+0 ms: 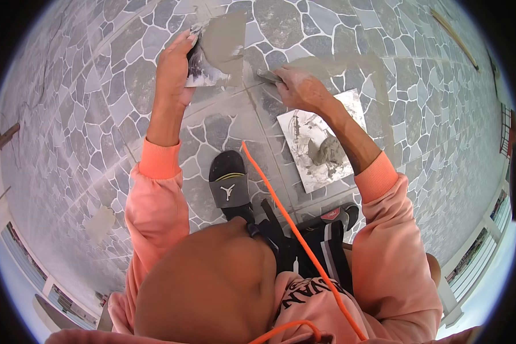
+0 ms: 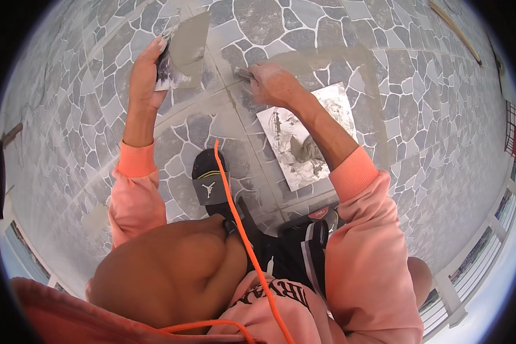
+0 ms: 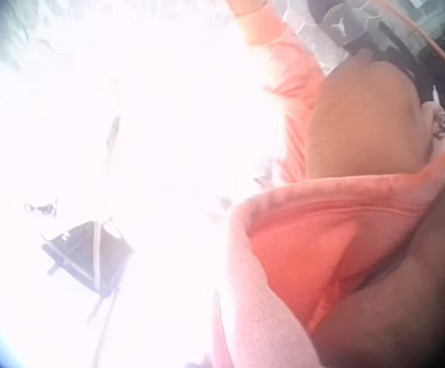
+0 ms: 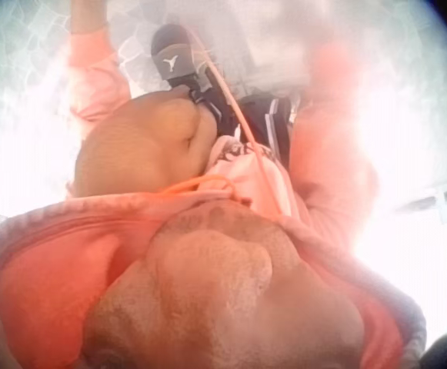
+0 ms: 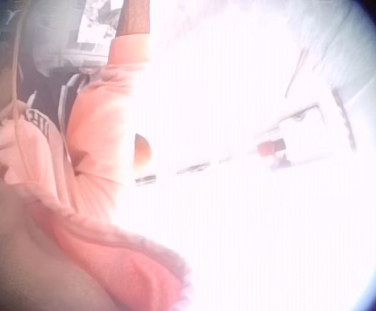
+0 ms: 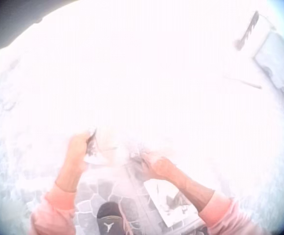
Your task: The person applies grout to the spaces between floor tiles using a spatula.
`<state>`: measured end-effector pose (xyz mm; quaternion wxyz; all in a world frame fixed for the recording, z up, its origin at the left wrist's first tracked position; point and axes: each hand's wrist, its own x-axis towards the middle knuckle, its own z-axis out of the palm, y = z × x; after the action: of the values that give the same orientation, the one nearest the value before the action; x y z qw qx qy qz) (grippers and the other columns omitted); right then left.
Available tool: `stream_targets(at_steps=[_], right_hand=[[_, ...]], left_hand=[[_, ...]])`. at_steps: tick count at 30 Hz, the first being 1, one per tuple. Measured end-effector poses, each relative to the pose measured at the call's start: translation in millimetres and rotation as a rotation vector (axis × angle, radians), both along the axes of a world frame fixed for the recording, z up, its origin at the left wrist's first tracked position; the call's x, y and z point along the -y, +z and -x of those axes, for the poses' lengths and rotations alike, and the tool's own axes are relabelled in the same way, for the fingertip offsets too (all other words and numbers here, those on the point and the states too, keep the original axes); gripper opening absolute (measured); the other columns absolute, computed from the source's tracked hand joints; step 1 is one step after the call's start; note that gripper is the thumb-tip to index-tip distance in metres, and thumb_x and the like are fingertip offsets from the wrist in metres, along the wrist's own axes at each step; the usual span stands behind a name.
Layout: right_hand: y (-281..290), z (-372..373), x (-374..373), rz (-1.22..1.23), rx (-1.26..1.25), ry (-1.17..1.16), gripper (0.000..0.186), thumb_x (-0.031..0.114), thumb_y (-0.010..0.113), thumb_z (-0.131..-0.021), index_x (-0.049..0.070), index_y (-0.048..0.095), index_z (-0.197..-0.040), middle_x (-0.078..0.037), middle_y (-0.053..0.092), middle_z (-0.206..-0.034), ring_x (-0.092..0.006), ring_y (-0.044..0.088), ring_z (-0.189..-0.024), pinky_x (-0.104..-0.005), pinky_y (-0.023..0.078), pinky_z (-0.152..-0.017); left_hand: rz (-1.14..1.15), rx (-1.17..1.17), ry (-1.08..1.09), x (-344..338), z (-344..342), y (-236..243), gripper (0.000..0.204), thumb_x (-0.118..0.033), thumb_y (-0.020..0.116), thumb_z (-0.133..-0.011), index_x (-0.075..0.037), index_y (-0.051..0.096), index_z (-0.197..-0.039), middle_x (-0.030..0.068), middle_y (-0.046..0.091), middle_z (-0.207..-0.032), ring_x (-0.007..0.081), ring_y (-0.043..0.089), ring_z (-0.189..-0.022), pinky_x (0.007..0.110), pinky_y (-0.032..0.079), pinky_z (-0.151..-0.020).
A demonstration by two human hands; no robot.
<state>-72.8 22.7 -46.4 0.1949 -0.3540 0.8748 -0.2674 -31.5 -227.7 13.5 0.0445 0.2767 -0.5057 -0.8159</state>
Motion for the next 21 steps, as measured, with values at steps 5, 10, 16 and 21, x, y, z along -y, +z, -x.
stream_targets(at_steps=[5, 10, 16, 21], right_hand=[[-16.9, -14.0, -7.3, -0.016, -0.483, 0.230, 0.018, 0.008, 0.055, -0.076, 0.005, 0.062, -0.093, -0.011, 0.059, -0.095, -0.0300, 0.057, -0.095, -0.0401, 0.046, -0.085], [16.4, -15.3, -2.5, -0.178, -0.331, 0.457, 0.015, 0.007, 0.055, -0.076, 0.004, 0.061, -0.090, -0.011, 0.057, -0.094, -0.0275, 0.055, -0.095, -0.0361, 0.045, -0.085], [-7.1, -37.1, 3.9, -0.052, -0.503, 0.474, 0.023, 0.006, 0.057, -0.075, 0.003, 0.060, -0.097, -0.012, 0.058, -0.098, -0.0283, 0.056, -0.096, -0.0384, 0.045, -0.085], [21.8, 13.4, -37.8, 0.043, -0.288, -0.046, 0.022, 0.007, 0.056, -0.082, 0.003, 0.057, -0.103, -0.015, 0.058, -0.094, -0.0356, 0.058, -0.089, -0.0440, 0.049, -0.074]], left_hand=[[-0.031, -0.011, 0.005, 1.1, -8.5, -4.0, 0.045, -0.013, 0.050, -0.094, 0.010, 0.042, -0.132, 0.0130, 0.061, -0.114, 0.0166, 0.062, -0.096, 0.029, 0.052, -0.081], [-0.028, -0.005, -0.018, 10.1, -10.9, -3.6, 0.044, -0.012, 0.049, -0.094, 0.010, 0.043, -0.131, 0.0123, 0.061, -0.113, 0.0162, 0.062, -0.095, 0.029, 0.052, -0.080], [-0.029, 0.027, 0.023, -1.8, -1.3, -6.3, 0.042, -0.011, 0.048, -0.094, 0.009, 0.044, -0.130, 0.0119, 0.062, -0.112, 0.0158, 0.062, -0.095, 0.029, 0.052, -0.080], [0.001, 0.057, 0.059, 7.5, -9.0, -0.4, 0.043, -0.013, 0.047, -0.094, 0.008, 0.044, -0.132, 0.0121, 0.061, -0.114, 0.0171, 0.062, -0.099, 0.030, 0.050, -0.084]])
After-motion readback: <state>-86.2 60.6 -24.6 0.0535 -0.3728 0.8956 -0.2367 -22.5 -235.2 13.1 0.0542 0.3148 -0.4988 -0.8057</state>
